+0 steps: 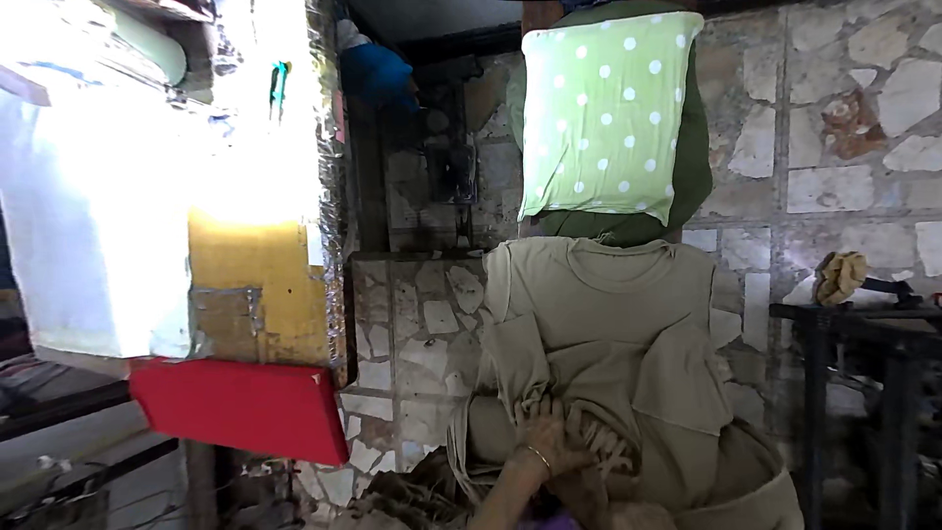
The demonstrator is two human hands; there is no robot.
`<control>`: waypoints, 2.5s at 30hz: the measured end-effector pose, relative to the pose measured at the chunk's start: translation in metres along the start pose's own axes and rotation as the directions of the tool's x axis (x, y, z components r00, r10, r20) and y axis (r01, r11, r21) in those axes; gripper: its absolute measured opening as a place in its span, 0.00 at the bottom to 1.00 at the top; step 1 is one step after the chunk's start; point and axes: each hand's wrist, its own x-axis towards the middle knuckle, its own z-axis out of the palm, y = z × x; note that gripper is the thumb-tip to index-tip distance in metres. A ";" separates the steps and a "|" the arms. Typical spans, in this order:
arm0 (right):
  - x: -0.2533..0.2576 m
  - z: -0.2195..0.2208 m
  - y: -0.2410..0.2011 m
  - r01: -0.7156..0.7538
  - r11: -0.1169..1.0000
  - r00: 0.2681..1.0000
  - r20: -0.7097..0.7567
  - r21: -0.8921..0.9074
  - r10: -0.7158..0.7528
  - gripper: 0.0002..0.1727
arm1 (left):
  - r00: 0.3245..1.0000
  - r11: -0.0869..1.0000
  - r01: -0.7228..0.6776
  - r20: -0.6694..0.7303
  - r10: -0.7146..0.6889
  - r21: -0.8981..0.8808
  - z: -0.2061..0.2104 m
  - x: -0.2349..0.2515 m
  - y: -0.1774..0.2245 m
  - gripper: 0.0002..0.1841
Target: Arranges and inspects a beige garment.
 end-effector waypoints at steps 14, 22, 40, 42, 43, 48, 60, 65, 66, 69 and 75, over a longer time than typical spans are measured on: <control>0.034 -0.044 0.074 -0.546 0.837 0.834 -0.067 0.041 0.548 0.64 | 0.903 0.924 -0.379 -0.199 0.380 0.046 0.020 -0.008 0.011 0.37; 0.045 -0.044 0.072 -0.486 0.869 0.867 -0.071 0.087 0.492 0.62 | 0.718 0.732 -0.628 -0.167 0.676 0.265 0.021 -0.008 0.017 0.18; 0.052 -0.037 0.028 -0.396 0.918 0.918 0.017 -0.025 0.397 0.51 | 0.990 0.923 -0.088 0.137 0.040 0.374 -0.044 -0.029 -0.011 0.40; 0.050 -0.035 0.026 -0.397 0.918 0.917 0.033 -0.023 0.397 0.51 | 0.990 0.926 -0.086 0.133 0.039 0.368 -0.042 -0.028 -0.013 0.41; 0.049 -0.035 0.026 -0.400 0.916 0.916 0.035 -0.023 0.401 0.51 | 0.991 0.928 -0.084 0.127 0.039 0.363 -0.041 -0.028 -0.013 0.42; 0.039 -0.034 0.026 -0.436 0.900 0.899 0.032 -0.012 0.436 0.48 | 0.992 0.943 -0.094 0.104 0.064 0.319 -0.037 -0.031 -0.012 0.41; 0.023 -0.053 0.046 -0.471 0.873 0.875 -0.056 0.124 0.480 0.51 | 0.985 0.931 -0.156 0.119 0.123 0.329 -0.032 -0.031 0.002 0.41; 0.023 -0.058 0.055 -0.445 0.878 0.885 -0.064 0.174 0.461 0.52 | 0.983 0.923 -0.163 0.136 0.122 0.347 -0.032 -0.027 0.011 0.46; 0.023 -0.058 0.057 -0.446 0.876 0.884 -0.061 0.180 0.463 0.52 | 0.983 0.923 -0.162 0.140 0.119 0.350 -0.032 -0.026 0.012 0.47; 0.024 -0.059 0.061 -0.452 0.869 0.881 -0.057 0.201 0.471 0.52 | 0.981 0.933 -0.178 0.127 0.145 0.314 -0.032 -0.023 0.013 0.48; 0.030 -0.050 0.072 -0.441 0.872 0.887 -0.045 0.212 0.459 0.52 | 0.980 0.937 -0.184 0.126 0.153 0.298 -0.021 -0.012 0.008 0.46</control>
